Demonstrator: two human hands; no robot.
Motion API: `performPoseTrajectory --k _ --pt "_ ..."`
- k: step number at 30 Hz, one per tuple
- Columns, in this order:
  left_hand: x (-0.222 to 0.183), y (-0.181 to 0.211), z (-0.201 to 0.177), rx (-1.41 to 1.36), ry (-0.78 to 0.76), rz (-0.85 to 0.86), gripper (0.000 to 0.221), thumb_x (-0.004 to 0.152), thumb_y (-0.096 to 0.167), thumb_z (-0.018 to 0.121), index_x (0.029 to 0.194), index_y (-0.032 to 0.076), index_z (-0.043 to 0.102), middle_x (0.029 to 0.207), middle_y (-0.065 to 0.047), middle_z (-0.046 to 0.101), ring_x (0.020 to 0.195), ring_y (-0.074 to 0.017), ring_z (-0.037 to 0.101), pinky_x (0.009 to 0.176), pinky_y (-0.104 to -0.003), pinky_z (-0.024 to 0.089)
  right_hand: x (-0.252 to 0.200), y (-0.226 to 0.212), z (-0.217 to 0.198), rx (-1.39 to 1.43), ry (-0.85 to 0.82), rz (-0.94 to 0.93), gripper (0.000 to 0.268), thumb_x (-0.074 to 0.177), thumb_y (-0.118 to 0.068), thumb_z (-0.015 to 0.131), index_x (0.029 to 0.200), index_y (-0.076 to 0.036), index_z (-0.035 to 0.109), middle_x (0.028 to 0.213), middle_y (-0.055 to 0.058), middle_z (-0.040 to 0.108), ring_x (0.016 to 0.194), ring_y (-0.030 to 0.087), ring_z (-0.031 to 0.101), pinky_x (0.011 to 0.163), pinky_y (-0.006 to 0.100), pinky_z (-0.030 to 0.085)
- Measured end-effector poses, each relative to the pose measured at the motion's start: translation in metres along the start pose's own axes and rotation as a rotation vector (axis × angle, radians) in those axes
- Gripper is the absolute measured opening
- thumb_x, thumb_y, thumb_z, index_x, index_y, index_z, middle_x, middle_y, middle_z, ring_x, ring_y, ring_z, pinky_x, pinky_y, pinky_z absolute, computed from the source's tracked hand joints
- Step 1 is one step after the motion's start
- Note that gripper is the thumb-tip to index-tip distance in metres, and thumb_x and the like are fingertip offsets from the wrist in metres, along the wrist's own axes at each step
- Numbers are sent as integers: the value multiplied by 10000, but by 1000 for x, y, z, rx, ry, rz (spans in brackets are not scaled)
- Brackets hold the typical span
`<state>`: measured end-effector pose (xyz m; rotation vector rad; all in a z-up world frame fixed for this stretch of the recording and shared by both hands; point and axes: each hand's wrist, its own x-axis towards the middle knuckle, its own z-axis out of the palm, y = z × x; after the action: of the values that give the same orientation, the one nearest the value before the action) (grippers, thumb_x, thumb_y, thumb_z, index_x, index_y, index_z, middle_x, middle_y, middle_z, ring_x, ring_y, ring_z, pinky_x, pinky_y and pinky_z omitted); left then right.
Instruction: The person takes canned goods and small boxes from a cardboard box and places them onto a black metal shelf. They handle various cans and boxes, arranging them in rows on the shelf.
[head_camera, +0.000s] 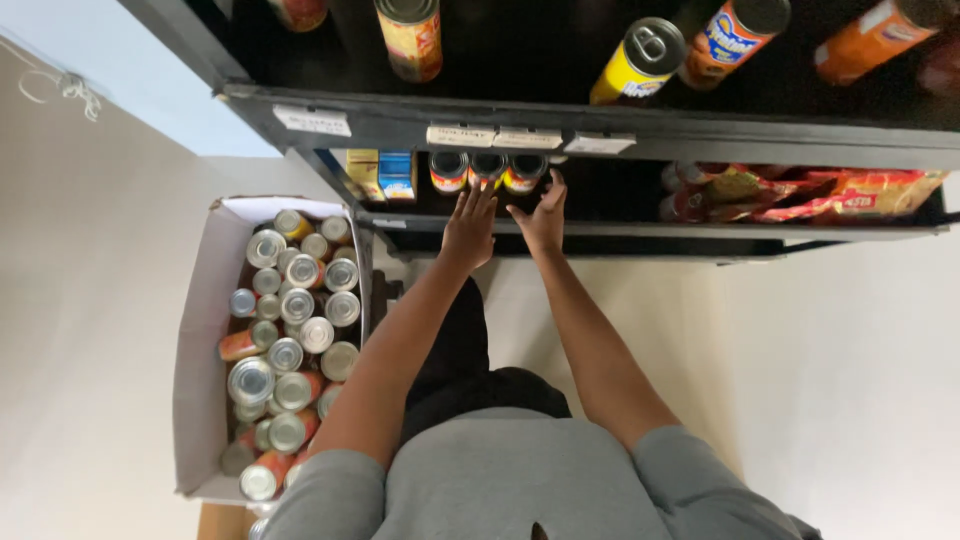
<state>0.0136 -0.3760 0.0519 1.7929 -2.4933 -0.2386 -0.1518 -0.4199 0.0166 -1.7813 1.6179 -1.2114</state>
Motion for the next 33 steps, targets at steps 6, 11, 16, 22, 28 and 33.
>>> performPoseTrajectory --k 6,11,16,22,28,33 --pt "-140 39 18 81 39 41 666 876 216 698 1475 56 455 1713 -139 188 1590 -376 140 1281 -506 192 -163 -31 -63 -39 -249 -152 824 765 -164 874 1450 -94 421 1354 177 481 1202 364 541 973 461 497" --pt "-300 91 35 -213 0 -118 693 837 262 754 1438 64 471 1591 -174 298 1499 -423 244 1221 -576 226 -283 -75 -124 -14 -613 -43 747 850 -145 793 1482 -89 399 1332 186 441 1194 362 470 1015 509 407" --pt "-418 125 34 -249 -92 -258 734 733 297 807 1383 135 508 1531 -136 363 1457 -398 316 1205 -559 283 -328 -116 -132 -17 -889 -53 703 869 -125 746 1464 -95 371 1285 198 401 1184 374 463 1028 497 427" --pt "-519 124 69 -366 -43 -635 659 766 321 801 1350 153 546 1464 -116 427 1381 -374 408 1111 -530 440 -361 -169 -112 -65 -1232 -153 618 914 -146 688 1446 -129 373 1376 185 407 1240 348 501 912 472 505" --pt "-613 91 103 -279 49 -977 667 758 295 803 1349 81 578 1375 -126 455 1290 -358 452 993 -488 490 -396 -207 -72 -4 -1410 -178 584 940 -74 676 1438 -118 375 1268 162 463 851 261 644 744 375 549" --pt "-692 80 99 -459 26 -1358 629 751 352 834 1250 61 586 1310 -129 430 1247 -368 448 956 -487 495 -436 -230 -18 19 -1493 -456 611 876 5 694 1406 -100 409 1151 144 487 760 226 593 659 340 544"
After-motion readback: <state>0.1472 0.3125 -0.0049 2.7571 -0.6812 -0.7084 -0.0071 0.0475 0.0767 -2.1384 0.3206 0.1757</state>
